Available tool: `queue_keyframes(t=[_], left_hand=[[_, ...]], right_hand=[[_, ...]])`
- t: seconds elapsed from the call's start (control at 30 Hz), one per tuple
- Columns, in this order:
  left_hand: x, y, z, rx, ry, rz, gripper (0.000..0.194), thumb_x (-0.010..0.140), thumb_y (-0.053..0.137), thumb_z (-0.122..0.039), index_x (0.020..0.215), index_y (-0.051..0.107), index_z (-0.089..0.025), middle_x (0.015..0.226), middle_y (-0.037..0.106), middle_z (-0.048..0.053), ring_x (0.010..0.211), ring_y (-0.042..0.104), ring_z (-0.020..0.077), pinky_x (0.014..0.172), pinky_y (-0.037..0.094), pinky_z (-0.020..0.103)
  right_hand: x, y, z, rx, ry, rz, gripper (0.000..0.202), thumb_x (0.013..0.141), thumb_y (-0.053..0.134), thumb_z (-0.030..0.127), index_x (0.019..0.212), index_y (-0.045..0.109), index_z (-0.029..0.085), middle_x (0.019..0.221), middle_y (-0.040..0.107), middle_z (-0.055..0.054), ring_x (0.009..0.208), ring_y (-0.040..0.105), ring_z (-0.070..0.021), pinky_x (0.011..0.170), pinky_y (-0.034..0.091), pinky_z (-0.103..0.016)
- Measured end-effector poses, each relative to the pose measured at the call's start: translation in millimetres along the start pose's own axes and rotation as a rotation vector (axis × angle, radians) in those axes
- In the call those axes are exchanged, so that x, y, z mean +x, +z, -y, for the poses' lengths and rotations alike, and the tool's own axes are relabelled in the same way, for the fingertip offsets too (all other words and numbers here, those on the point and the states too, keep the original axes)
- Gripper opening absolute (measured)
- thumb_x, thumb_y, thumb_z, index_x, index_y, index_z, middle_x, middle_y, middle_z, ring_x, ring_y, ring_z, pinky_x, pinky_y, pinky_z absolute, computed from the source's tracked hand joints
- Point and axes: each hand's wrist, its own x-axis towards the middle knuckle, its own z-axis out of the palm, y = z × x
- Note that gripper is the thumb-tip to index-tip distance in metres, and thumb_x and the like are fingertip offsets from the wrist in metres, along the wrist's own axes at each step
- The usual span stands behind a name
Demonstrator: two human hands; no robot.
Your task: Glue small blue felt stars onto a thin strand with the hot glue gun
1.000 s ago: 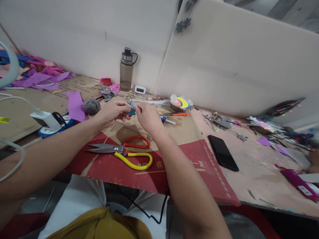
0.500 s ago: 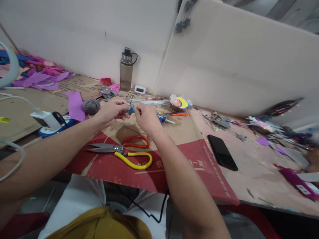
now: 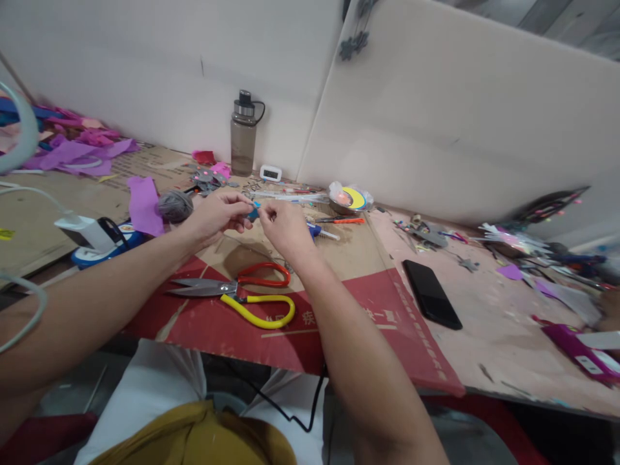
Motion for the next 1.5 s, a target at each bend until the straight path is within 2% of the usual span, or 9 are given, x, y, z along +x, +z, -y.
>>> queue_keyframes(t=[0.37,0.67,0.8,1.07,1.27,1.4,1.5], left_hand=[[0.1,1.1,-0.5,-0.097,-0.018,-0.03,0.012,0.069,0.067,-0.014,0.077,0.058,-0.014,0.06,0.063,0.001,0.05,0.064,0.0137,0.044,0.047,0.02],[-4.4,2.7,-7.5,-0.206,-0.074,0.095,0.015,0.064,0.064,-0.012,0.078,0.06,-0.011,0.063,0.065,0.004,0.054,0.067,0.0172,0.051,0.053,0.026],[-4.8,3.6,-8.6,-0.219,-0.084,0.107,0.016,0.064,0.062,-0.01,0.08,0.061,-0.011,0.063,0.065,0.004,0.055,0.068,0.0178,0.053,0.054,0.027],[1.1,-2.0,-1.7,-0.18,-0.085,0.12,0.012,0.068,0.066,-0.016,0.076,0.06,-0.012,0.068,0.069,0.007,0.059,0.07,0.0194,0.05,0.053,0.024],[-1.6,-0.4,-5.8,-0.253,-0.082,0.153,0.017,0.065,0.06,-0.016,0.08,0.063,-0.009,0.074,0.071,0.011,0.065,0.072,0.0219,0.063,0.058,0.031],[-0.4,-0.1,-4.4,-0.171,-0.09,0.155,0.022,0.071,0.068,-0.028,0.081,0.064,-0.009,0.073,0.071,0.011,0.064,0.071,0.0203,0.063,0.058,0.03],[1.1,-0.9,-0.9,-0.105,-0.097,0.129,0.023,0.07,0.074,-0.029,0.078,0.062,-0.012,0.068,0.07,0.008,0.062,0.07,0.0186,0.062,0.058,0.029]], right_hand=[[-1.3,3.2,-1.1,0.013,-0.019,-0.034,0.025,0.084,0.053,0.027,0.061,0.051,0.018,0.054,0.046,0.003,0.054,0.039,-0.0108,0.058,0.028,-0.026],[-0.8,1.8,-2.3,0.036,-0.036,-0.047,0.023,0.083,0.053,0.024,0.06,0.053,0.019,0.054,0.047,0.003,0.053,0.039,-0.0108,0.058,0.028,-0.027],[-1.6,0.4,-1.9,0.038,-0.035,-0.045,0.023,0.082,0.052,0.023,0.059,0.054,0.019,0.053,0.047,0.003,0.053,0.039,-0.0109,0.057,0.028,-0.027],[-1.3,-1.2,-3.4,0.066,0.016,-0.032,0.022,0.082,0.053,0.025,0.062,0.058,0.018,0.056,0.053,0.002,0.054,0.043,-0.0109,0.059,0.031,-0.026],[-0.6,-3.5,-4.5,0.052,0.107,-0.026,0.022,0.082,0.055,0.025,0.062,0.06,0.018,0.057,0.055,0.001,0.056,0.045,-0.0117,0.061,0.033,-0.027],[-0.8,-1.5,-4.1,0.02,0.064,-0.015,0.022,0.082,0.055,0.024,0.06,0.058,0.018,0.056,0.054,0.001,0.055,0.044,-0.012,0.06,0.031,-0.027],[-1.4,0.8,-2.3,-0.025,0.006,-0.008,0.023,0.082,0.054,0.021,0.059,0.056,0.019,0.056,0.053,0.001,0.056,0.043,-0.012,0.06,0.029,-0.028]])
